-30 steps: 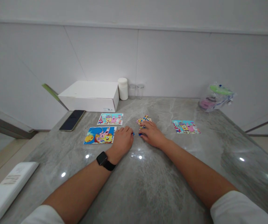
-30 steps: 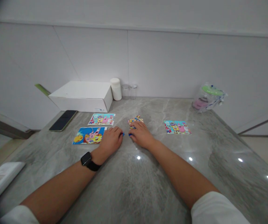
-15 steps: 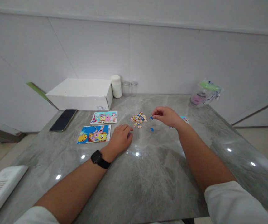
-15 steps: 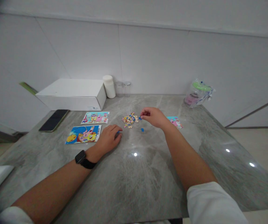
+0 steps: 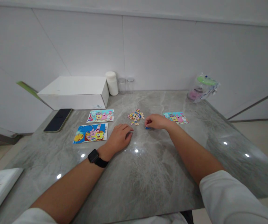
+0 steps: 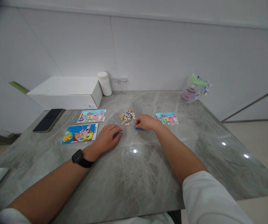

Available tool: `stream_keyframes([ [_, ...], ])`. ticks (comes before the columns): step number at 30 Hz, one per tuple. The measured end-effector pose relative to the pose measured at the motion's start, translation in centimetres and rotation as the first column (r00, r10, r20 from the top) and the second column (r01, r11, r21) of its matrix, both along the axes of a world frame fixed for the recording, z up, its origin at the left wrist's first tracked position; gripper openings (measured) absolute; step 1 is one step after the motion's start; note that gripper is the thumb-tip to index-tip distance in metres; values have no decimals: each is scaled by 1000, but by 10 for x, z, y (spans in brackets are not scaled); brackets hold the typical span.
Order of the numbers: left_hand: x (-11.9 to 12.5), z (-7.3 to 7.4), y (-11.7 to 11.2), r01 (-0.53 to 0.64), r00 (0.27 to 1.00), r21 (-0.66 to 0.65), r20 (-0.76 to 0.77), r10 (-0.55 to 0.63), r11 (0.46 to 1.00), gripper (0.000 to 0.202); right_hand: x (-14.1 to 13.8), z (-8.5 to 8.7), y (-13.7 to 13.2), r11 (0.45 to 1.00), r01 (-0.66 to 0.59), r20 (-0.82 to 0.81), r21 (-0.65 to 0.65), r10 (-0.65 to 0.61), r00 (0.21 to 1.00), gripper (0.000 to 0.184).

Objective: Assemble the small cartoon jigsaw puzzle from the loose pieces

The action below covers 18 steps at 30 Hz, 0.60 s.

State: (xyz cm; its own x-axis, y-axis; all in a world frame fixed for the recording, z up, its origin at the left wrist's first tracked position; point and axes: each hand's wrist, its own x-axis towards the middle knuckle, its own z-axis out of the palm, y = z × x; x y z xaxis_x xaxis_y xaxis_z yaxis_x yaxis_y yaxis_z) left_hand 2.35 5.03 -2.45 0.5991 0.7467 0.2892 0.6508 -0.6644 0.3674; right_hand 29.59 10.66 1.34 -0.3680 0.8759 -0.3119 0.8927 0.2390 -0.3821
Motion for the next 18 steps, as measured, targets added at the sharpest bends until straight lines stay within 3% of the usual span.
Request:
stream_keyframes([
  [9,3,4,-2,52,999,-21,-4,-52,998,23,14,5,4,990,79,127,116,-94,988,24],
  [14,9,6,-11,188,982,-26,-12,-188,982,33,11,9,-1,1000,27,217,-8,-25,976,33],
  [18,13,0,-17,301,953,-19,-34,-301,953,48,-2,5,-5,999,-24,211,-22,28,977,30],
])
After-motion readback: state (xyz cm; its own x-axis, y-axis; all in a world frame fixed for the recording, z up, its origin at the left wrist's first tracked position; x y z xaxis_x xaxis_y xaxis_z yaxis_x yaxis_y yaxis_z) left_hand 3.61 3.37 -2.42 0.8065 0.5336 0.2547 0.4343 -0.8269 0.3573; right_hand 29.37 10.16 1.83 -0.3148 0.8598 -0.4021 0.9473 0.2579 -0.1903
